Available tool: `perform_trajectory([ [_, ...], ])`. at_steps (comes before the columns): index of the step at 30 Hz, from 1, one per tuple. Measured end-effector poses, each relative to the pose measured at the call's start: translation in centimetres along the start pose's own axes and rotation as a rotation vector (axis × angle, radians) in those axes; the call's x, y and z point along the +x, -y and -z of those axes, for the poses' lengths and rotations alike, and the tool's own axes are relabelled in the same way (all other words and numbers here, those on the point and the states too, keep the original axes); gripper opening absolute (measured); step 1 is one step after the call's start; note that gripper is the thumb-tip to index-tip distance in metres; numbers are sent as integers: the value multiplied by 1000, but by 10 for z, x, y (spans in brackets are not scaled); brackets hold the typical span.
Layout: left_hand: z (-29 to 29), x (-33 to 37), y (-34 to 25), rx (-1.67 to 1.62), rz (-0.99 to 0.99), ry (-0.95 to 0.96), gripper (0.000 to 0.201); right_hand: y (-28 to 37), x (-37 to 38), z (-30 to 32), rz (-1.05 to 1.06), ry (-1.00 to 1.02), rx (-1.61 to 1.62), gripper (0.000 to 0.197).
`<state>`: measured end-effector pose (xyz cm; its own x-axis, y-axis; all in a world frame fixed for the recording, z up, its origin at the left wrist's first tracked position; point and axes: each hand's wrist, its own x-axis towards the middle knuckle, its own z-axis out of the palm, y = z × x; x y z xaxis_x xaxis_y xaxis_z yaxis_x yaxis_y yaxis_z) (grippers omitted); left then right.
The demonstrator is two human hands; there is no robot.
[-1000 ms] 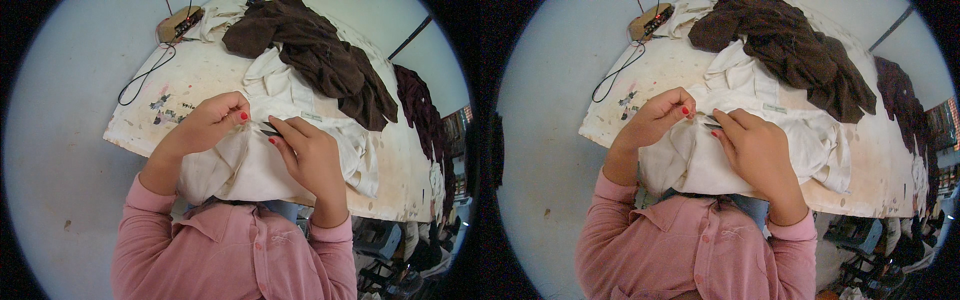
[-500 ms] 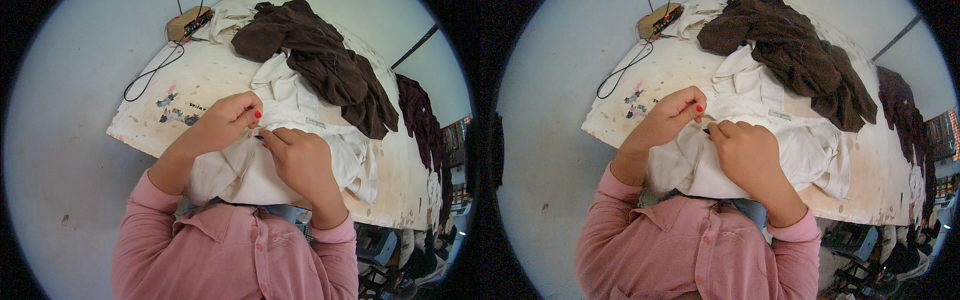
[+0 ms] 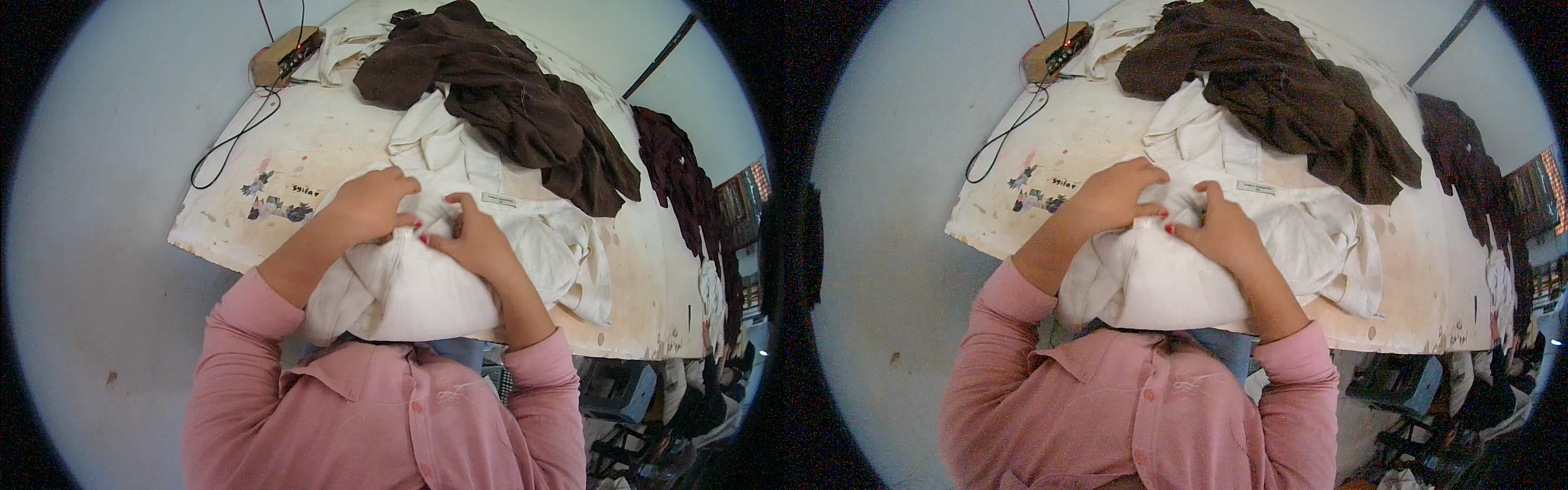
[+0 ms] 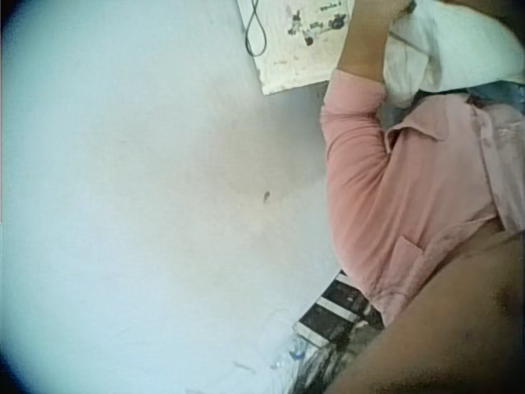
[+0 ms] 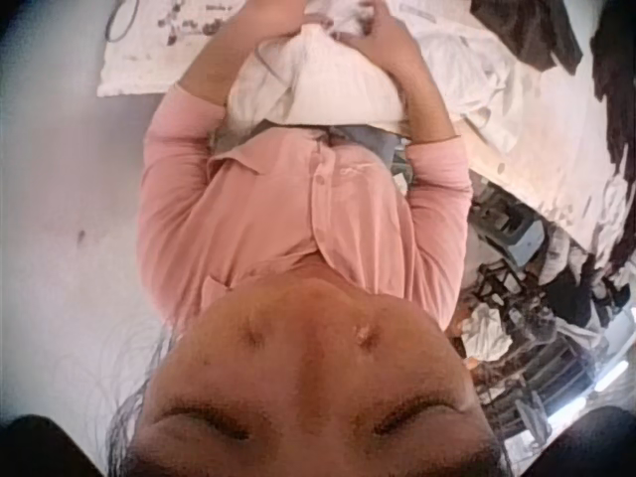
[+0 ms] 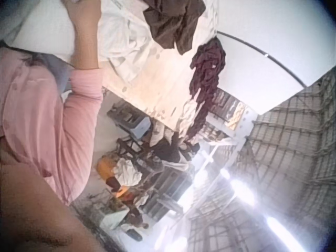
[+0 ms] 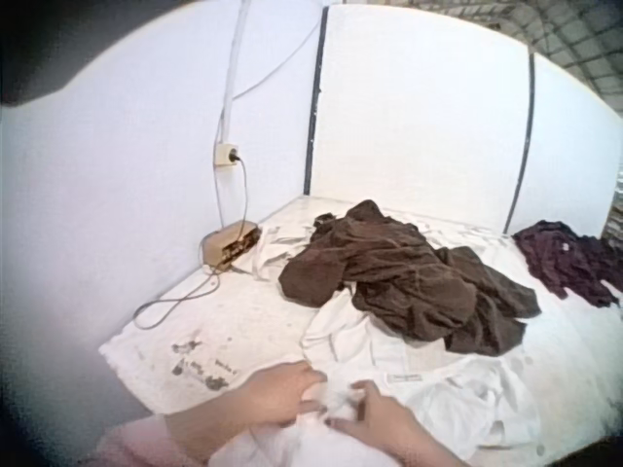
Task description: The person uses small scissors to snip loose threads and seams on a white shirt laid on a work table. They repeatedly reposition the shirt, pull at threads, and cut them, then move the shirt aside to continue working on other areas.
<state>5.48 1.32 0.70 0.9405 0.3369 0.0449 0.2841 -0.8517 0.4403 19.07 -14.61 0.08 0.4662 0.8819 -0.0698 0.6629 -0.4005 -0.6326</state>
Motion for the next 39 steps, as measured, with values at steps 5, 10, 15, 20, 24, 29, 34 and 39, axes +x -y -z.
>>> perform_trajectory([
  [5, -9, 3, 36, -50, -89, -69, 28, -23, -24, -1, -5, 12, 130, 48],
  [10, 16, 8, 20, -406, 148, -98, 16, -26, -40, 23, -36, -96, 334, 47],
  [15, 29, 9, 7, -716, 130, -327, 25, -29, -48, 42, 78, -253, 519, 40],
  [20, 30, 7, -16, -964, 58, -360, 29, -13, -44, 54, 157, -506, 311, 37],
  [24, 31, 4, -33, -1033, 147, -496, 32, 4, -28, 44, 260, -572, -10, 34],
  [29, 38, 6, 0, -755, 142, -525, 35, -10, -29, 47, 96, -340, 486, 29],
  [34, 22, 6, -15, -76, -345, -771, 30, -8, -26, 37, 200, -319, 753, 23],
  [39, 2, 8, -46, -145, -329, -560, 25, 7, -31, 36, 129, -313, 998, 14],
])
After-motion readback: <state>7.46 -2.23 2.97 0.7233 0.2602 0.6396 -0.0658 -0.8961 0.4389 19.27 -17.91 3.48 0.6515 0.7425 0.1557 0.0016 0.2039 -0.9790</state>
